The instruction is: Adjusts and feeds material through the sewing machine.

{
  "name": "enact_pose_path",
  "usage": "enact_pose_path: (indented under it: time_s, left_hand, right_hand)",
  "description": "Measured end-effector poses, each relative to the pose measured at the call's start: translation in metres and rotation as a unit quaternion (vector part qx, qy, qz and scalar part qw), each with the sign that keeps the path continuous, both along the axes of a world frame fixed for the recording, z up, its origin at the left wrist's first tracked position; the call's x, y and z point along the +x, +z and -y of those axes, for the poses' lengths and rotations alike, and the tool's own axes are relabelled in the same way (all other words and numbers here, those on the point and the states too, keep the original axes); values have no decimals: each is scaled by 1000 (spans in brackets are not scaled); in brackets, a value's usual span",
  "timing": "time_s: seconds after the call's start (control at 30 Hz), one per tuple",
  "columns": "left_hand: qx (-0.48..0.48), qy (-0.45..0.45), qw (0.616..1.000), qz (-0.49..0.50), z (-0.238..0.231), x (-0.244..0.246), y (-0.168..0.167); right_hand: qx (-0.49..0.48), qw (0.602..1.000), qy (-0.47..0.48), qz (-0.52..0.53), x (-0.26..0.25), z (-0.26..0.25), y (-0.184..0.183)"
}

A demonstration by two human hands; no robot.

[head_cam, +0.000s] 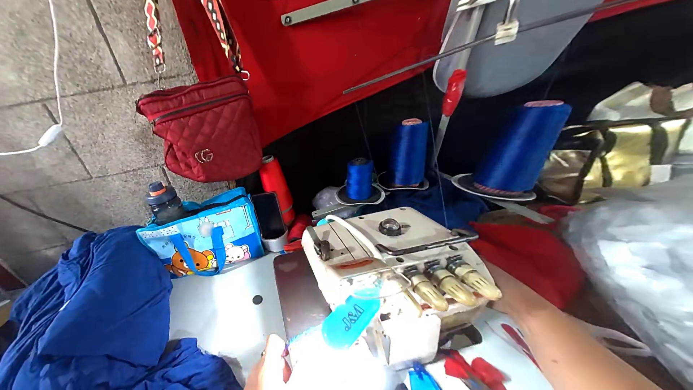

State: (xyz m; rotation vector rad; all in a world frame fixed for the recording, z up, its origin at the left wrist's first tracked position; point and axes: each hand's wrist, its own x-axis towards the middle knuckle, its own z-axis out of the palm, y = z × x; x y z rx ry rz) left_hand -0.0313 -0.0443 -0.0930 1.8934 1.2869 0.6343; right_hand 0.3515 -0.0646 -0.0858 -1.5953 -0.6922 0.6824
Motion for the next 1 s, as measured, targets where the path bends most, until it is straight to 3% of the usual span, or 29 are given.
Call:
enact_pose_path:
  time_s: [0.23, 0.37, 0.43, 0.5, 0.57, 0.63, 0.73, 0.8, 0.87, 0.93, 1.0]
  left_hand:
    - [-5, 6, 1000, 0, 2, 0, 0]
    - [0, 6, 1000, -25, 4, 1, 4]
    - [-18, 13, 998, -56, 5, 4, 11]
    - [-21, 19, 997, -74, 6, 6, 15]
    - [-15, 22, 997, -67, 6, 7, 13]
    - [-3, 25, 998, -51, 7, 6, 9]
    - [15, 26, 999, -30, 8, 6, 4]
    - [6, 26, 999, -35, 8, 5, 5]
    - [0, 24, 999, -49, 7, 5, 8]
    - [-6, 21, 998, -62, 7, 5, 10]
    - [-7, 20, 998, -60, 6, 5, 9]
  right_hand:
    - [129, 989, -29, -72, 13, -4, -48]
    - [121, 988, -43, -86, 4, -1, -40]
    - [59, 996, -18, -57, -4, 1, -14]
    - [-69, 997, 33, -30, -8, 2, 20]
    - [-216, 970, 108, -35, 7, -10, 39]
    - [-252, 957, 133, -53, 15, -17, 40]
    - [-62, 996, 36, -46, 15, 0, -2]
    - [51, 996, -18, -67, 10, 7, -32]
    - [75, 993, -37, -88, 2, 6, -31]
    - [-20, 997, -24, -76, -10, 5, 4]
    - [-186, 982, 32, 2, 1, -7, 33]
